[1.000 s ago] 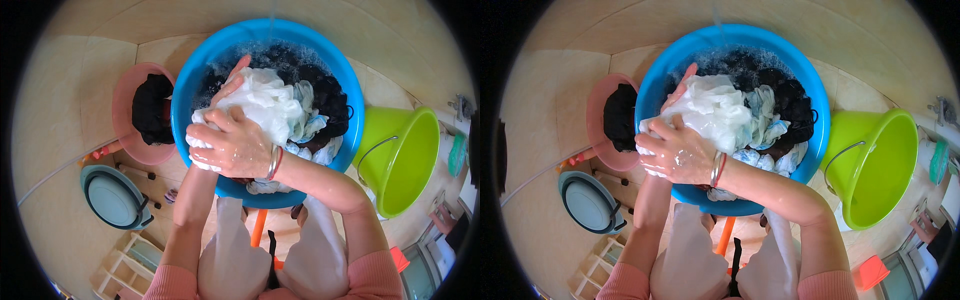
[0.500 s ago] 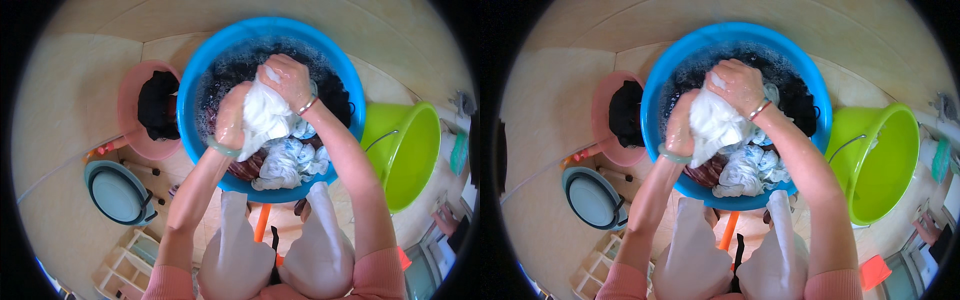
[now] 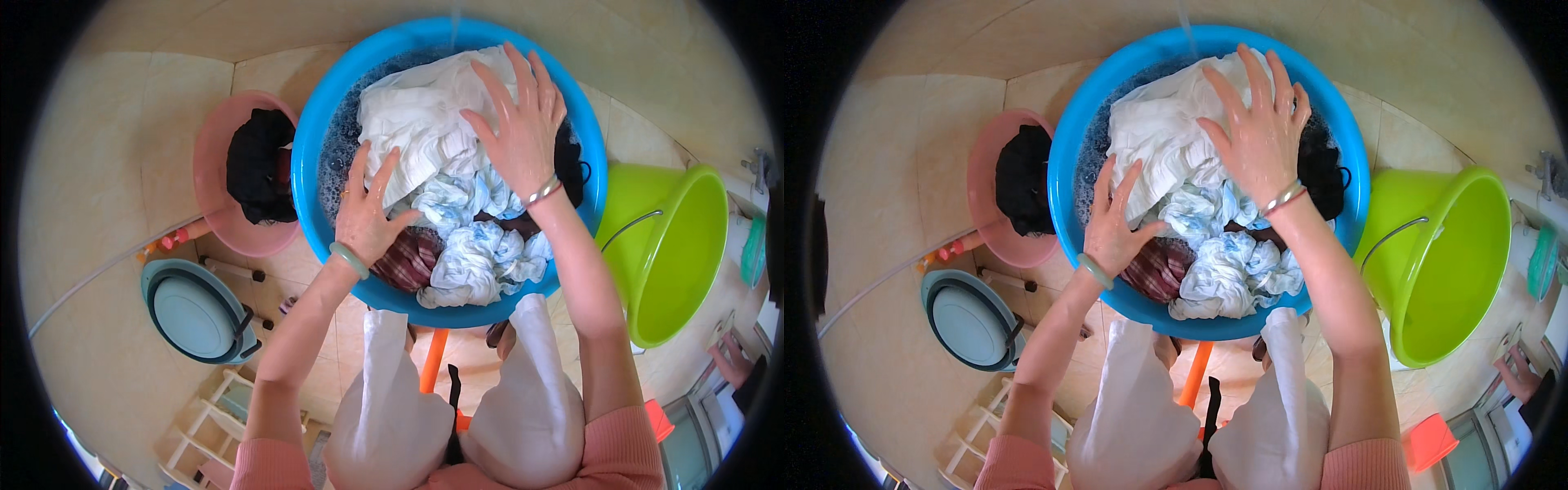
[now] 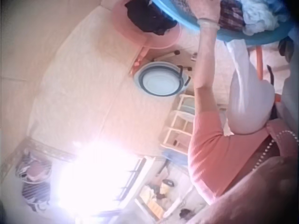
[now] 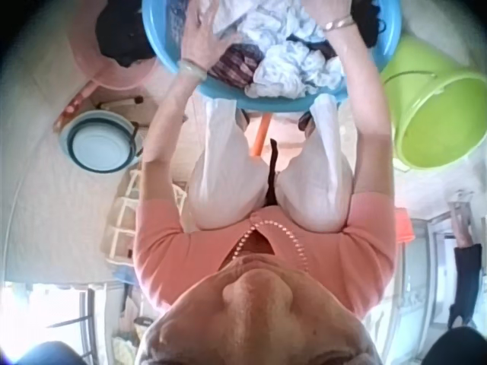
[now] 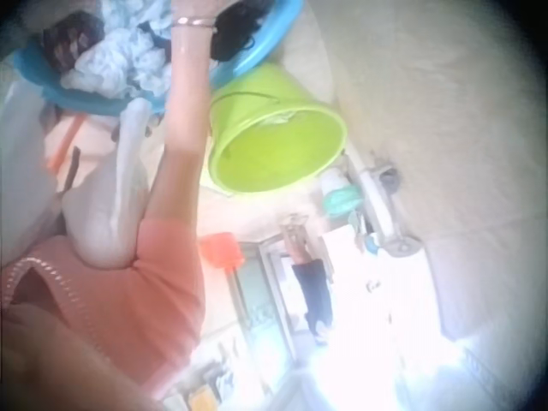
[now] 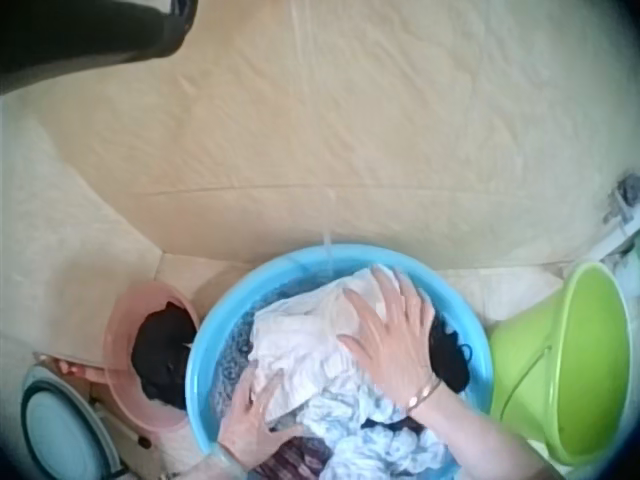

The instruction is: The person washes clothes by hand in a blue basin filled with soapy water. They repeatedly submerge, agitate, and wring out various garments, including white, blue, and patterned items, transferring some to a green bucket nearby.

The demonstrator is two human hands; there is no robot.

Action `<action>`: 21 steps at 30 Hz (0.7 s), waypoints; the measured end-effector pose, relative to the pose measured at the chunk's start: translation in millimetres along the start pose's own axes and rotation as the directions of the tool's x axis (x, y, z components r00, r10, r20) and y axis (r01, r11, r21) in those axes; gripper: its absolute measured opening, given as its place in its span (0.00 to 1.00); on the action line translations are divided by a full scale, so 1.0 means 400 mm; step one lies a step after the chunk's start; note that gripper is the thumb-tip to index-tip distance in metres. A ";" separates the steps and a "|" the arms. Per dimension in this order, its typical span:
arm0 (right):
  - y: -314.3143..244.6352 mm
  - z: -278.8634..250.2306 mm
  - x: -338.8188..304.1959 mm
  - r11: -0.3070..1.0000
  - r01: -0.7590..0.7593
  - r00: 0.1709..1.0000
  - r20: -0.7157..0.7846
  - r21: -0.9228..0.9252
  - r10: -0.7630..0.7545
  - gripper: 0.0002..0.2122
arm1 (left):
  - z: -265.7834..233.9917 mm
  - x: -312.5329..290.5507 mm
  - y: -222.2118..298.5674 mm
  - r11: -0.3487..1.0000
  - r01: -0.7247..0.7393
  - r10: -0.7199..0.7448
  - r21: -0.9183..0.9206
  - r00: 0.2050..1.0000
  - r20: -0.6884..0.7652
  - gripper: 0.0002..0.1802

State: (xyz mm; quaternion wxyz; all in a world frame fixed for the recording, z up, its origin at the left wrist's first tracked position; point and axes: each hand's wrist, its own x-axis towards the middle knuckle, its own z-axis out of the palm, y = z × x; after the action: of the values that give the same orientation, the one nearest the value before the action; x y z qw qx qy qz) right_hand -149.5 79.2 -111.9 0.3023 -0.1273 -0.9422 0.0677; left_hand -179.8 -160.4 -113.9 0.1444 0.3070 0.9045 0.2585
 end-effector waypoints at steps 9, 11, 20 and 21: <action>-0.049 0.005 -0.179 0.829 -0.205 0.915 0.402 0.520 -0.026 0.07 | -0.139 0.080 -0.019 0.434 0.114 -0.402 -0.894 0.912 -0.079 0.18; -0.049 -0.001 -0.181 0.894 -0.250 0.870 0.492 0.372 0.038 0.13 | -0.219 0.097 0.045 0.330 0.133 -0.444 -0.935 0.896 -0.029 0.20; -0.178 -0.018 -0.132 0.852 -0.289 0.876 0.480 0.436 0.052 0.20 | -0.459 0.029 0.224 0.198 0.149 -0.219 -0.969 0.970 0.104 0.30; -0.191 0.000 -0.140 0.759 -0.396 0.857 0.506 0.518 0.102 0.19 | -0.462 0.026 0.229 0.166 0.144 -0.201 -0.975 0.973 0.110 0.29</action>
State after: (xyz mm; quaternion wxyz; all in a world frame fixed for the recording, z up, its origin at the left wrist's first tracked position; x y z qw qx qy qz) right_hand -121.0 -9.8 -127.3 0.0894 -0.1325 -0.8871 0.4330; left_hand -221.5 -161.9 88.4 0.3144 0.0345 0.5641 0.7628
